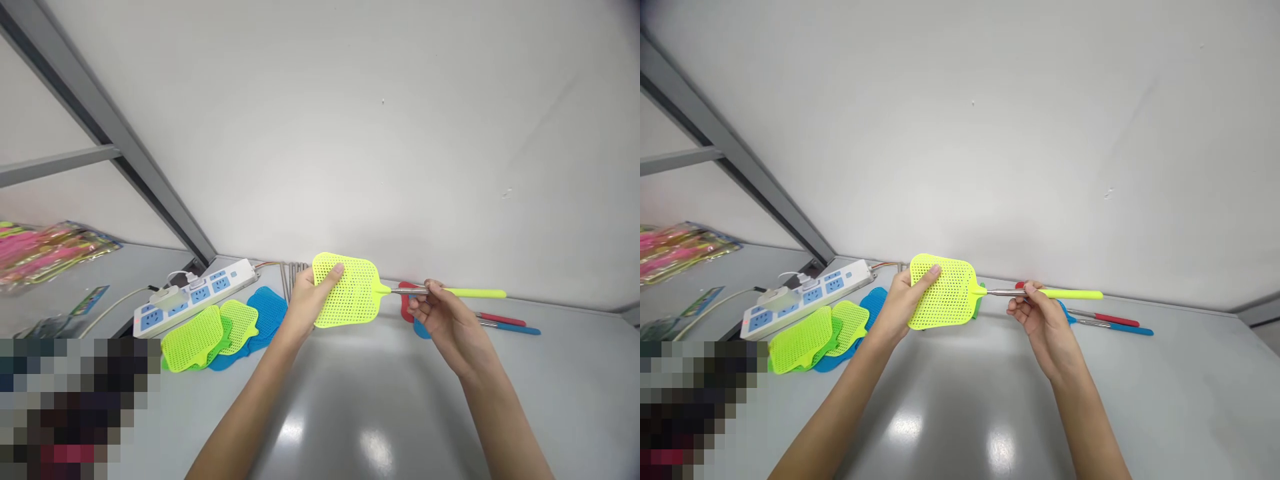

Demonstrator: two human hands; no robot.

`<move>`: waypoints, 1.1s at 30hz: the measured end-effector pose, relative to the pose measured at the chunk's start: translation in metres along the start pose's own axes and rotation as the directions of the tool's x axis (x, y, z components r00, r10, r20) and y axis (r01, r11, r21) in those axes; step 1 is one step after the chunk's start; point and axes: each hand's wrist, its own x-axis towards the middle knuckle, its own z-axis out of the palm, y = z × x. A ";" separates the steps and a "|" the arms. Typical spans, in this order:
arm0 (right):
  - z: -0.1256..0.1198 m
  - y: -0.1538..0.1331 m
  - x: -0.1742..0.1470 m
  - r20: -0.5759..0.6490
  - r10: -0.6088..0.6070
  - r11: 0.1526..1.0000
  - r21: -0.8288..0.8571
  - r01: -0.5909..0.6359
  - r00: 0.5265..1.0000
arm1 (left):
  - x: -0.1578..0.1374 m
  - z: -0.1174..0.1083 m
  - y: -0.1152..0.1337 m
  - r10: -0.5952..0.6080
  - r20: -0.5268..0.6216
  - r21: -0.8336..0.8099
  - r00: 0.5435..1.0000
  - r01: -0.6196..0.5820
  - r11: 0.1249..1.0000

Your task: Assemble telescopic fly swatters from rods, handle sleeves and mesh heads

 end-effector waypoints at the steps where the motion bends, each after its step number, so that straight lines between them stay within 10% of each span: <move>1: 0.000 0.001 0.000 -0.004 0.009 1.000 0.001 -0.009 1.000 | 0.000 0.000 -0.001 0.003 0.002 -0.001 1.000 -0.003 1.000; 26: -0.002 0.008 0.005 0.005 0.118 0.991 0.061 -0.119 0.993 | 0.006 -0.013 0.003 0.020 0.014 0.047 1.000 -0.021 0.999; 33: -0.008 0.016 0.013 -0.022 0.146 0.985 0.094 -0.144 0.989 | 0.012 -0.018 -0.005 0.152 -0.038 0.290 0.988 -0.134 0.948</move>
